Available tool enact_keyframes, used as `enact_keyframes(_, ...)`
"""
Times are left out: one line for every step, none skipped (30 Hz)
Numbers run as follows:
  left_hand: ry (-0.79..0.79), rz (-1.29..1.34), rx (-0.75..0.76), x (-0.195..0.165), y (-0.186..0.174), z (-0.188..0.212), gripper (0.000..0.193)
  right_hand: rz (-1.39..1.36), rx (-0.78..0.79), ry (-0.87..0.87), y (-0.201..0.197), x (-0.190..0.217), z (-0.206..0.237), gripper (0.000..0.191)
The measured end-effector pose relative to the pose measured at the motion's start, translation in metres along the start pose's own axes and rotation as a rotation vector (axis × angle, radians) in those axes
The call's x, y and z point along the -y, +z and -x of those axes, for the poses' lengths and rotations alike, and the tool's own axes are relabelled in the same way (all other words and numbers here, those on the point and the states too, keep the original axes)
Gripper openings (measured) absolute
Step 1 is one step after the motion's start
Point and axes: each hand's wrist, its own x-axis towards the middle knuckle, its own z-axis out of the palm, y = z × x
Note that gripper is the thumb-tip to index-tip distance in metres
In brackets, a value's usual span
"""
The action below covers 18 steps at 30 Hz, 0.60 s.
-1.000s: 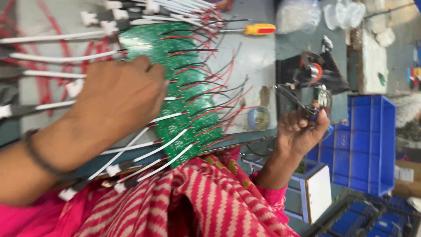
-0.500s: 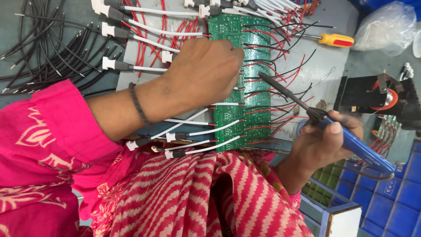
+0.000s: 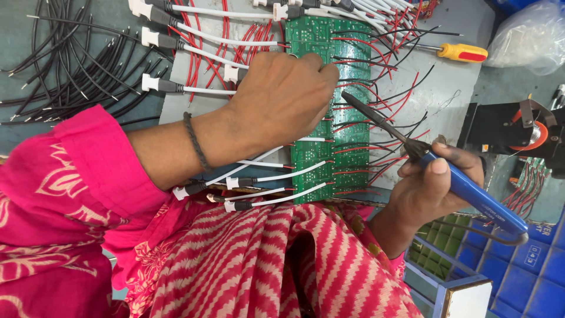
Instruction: The person solders red and black wires onto green circuit boards at a workbench, holding a wire in place with one hand while applying a soldering iron with the other, working across multiple boards and repositioning wires between solder joints.
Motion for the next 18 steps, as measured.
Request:
enact_keyframes(0.002,-0.004,-0.008,0.0001,0.0003,0.0002,0.016,0.006,0.002,-0.001,0.0003,-0.0004,0.0001,0.03)
enact_keyframes(0.004,-0.007,-0.015,0.0002,0.0007,0.0004,0.016,0.019,0.0,-0.003,0.0005,-0.0007,0.0003,0.03)
enact_keyframes(0.006,-0.01,-0.023,0.0,0.0012,0.0007,0.016,0.025,-0.002,-0.002,0.0003,-0.0009,0.0005,0.031)
enact_keyframes(0.006,-0.009,-0.028,-0.0002,0.0017,0.0007,0.016,0.032,-0.003,-0.001,0.0001,-0.0011,0.0007,0.032)
enact_keyframes(0.006,-0.007,-0.034,-0.0004,0.0023,0.0004,0.016,0.031,-0.005,0.005,0.0001,-0.0016,0.0008,0.032)
enact_keyframes(0.007,-0.006,-0.039,-0.0003,0.0027,0.0002,0.015,0.032,-0.006,0.008,0.0001,-0.0018,0.0009,0.033)
enact_keyframes(0.012,-0.005,-0.048,-0.0006,0.0029,0.0003,0.016,0.032,-0.007,0.011,0.0,-0.002,0.0011,0.034)
enact_keyframes(0.018,-0.004,-0.057,-0.0007,0.003,0.0004,0.017,0.033,-0.007,0.012,-0.0001,-0.002,0.0012,0.034)
enact_keyframes(0.024,-0.003,-0.065,-0.0007,0.0031,0.0004,0.018,0.034,-0.006,0.012,-0.0001,-0.002,0.0012,0.035)
enact_keyframes(0.023,-0.006,-0.06,-0.0006,0.0031,0.0002,0.018,0.035,-0.005,0.013,0.0001,-0.0019,0.0013,0.035)
enact_keyframes(0.022,-0.01,-0.056,-0.0006,0.0031,0.0001,0.018,0.035,-0.001,0.012,0.0002,-0.0018,0.0015,0.036)
enact_keyframes(0.021,-0.013,-0.051,-0.0007,0.0031,0.0,0.018,0.036,0.002,0.012,0.0005,-0.0014,0.0018,0.036)
enact_keyframes(0.019,-0.015,-0.048,-0.001,0.0032,-0.0002,0.018,0.041,0.003,0.011,0.0007,-0.001,0.0021,0.036)
enact_keyframes(0.016,-0.017,-0.045,-0.0011,0.0032,-0.0004,0.018,0.047,0.005,0.009,0.0012,-0.0006,0.0023,0.036)
enact_keyframes(0.014,-0.018,-0.043,-0.0015,0.0032,-0.0003,0.018,0.052,0.007,0.009,0.0015,-0.0001,0.0026,0.035)
enact_keyframes(0.014,-0.014,-0.039,-0.0018,0.0031,-0.0004,0.018,0.057,0.009,0.008,0.002,0.0005,0.0029,0.035)
enact_keyframes(0.013,-0.01,-0.036,-0.0019,0.003,-0.0005,0.018,0.062,0.012,0.008,0.0024,0.001,0.0029,0.035)
enact_keyframes(0.013,-0.005,-0.033,-0.0018,0.0029,-0.0007,0.018,0.062,0.015,0.011,0.0031,0.0014,0.0029,0.035)
